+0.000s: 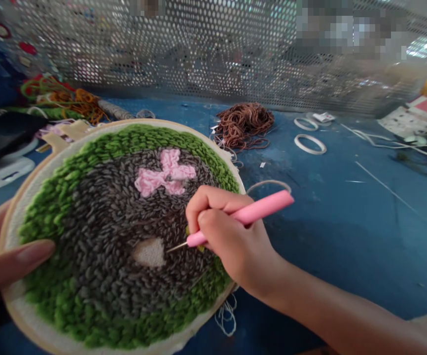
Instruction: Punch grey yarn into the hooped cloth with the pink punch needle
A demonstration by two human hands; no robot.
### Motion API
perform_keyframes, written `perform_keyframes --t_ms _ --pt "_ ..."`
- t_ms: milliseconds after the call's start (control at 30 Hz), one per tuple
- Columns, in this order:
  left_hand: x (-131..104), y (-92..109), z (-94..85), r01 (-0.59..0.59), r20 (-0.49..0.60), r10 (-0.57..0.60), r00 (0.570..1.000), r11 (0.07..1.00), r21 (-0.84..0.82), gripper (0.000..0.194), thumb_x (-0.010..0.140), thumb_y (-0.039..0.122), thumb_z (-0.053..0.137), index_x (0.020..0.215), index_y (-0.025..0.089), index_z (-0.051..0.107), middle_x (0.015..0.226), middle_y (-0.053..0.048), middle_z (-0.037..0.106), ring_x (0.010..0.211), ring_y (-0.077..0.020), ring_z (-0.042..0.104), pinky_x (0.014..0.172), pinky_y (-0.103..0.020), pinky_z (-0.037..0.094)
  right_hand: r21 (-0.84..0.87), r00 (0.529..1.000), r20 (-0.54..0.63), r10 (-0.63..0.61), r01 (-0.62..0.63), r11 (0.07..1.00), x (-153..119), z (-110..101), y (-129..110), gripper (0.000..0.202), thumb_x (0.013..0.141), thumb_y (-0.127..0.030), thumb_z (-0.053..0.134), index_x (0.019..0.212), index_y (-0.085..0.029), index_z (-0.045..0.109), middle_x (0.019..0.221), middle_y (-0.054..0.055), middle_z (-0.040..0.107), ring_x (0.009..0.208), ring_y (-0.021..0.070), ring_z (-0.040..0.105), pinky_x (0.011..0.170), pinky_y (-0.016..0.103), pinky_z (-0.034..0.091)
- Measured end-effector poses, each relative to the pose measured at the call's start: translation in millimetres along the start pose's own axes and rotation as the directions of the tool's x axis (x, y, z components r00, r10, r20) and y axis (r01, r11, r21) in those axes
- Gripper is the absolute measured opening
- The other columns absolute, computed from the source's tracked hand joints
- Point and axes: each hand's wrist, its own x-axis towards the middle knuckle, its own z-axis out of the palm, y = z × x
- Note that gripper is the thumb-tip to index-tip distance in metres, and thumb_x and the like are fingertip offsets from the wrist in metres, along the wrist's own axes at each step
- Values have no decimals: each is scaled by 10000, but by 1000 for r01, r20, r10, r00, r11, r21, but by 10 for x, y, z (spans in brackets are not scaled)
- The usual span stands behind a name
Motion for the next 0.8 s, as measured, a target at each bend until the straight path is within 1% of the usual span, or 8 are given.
perform_keyframes --t_ms 67,167,400,467,567,667,733,800 --pt "-6 9 29 18 -13 -18 1000 1000 -9 689 800 260 717 1436 426 511 1217 46 735 1093 -345 712 434 -138 580 101 998 -52 30 -24 995 -3 -16 28 273 834 -78 436 635 -209 569 488 -54 395 420 86 298 398 236 218" --pt "-15 19 56 44 -58 -45 997 999 -11 690 785 276 734 1423 433 521 1233 55 724 1148 -354 681 419 -116 560 116 998 -57 37 -30 993 -2 -3 48 280 838 -75 433 647 -216 582 500 -45 409 428 93 312 406 239 227" --pt "-29 7 24 48 -39 -49 998 998 -36 741 783 239 746 1437 464 481 1263 71 706 1208 -376 641 525 -180 629 -107 998 -22 -63 61 992 -10 4 16 256 839 -56 458 658 -203 563 554 -53 456 430 70 304 414 216 279" --pt "-30 19 44 73 -75 -76 994 997 -40 763 759 255 768 1442 445 486 1250 60 713 1220 -389 631 577 -214 652 -172 996 -8 -94 91 981 -7 25 -5 248 858 -76 456 666 -205 549 553 -54 461 424 71 312 413 219 287" --pt "-24 26 59 102 -122 -105 987 994 -28 784 746 276 783 1458 406 483 1220 35 728 1216 -398 631 630 -254 670 -391 975 132 -180 218 894 8 103 -37 199 858 -99 473 706 -203 549 579 -41 521 478 86 425 473 232 352" --pt "-14 4 18 53 -53 -53 997 999 3 730 798 255 742 1466 392 480 1203 22 736 1181 -382 658 642 -270 674 -547 927 281 -249 368 752 25 162 -53 162 826 -85 494 733 -193 571 608 -24 560 553 108 500 570 262 405" --pt "-6 -9 -13 16 -11 -16 1000 1000 20 685 834 228 705 1461 396 487 1193 26 741 1162 -363 673 628 -254 669 -482 952 239 -192 288 828 33 145 -49 167 835 -90 497 726 -192 572 595 -36 537 519 93 472 520 238 381" --pt "8 -4 -14 -10 3 10 1000 1000 15 655 850 227 683 1456 389 498 1172 25 751 1144 -349 685 588 -221 655 -297 989 121 -81 114 948 37 91 -32 205 848 -89 475 696 -196 561 549 -56 487 457 73 406 436 209 314"
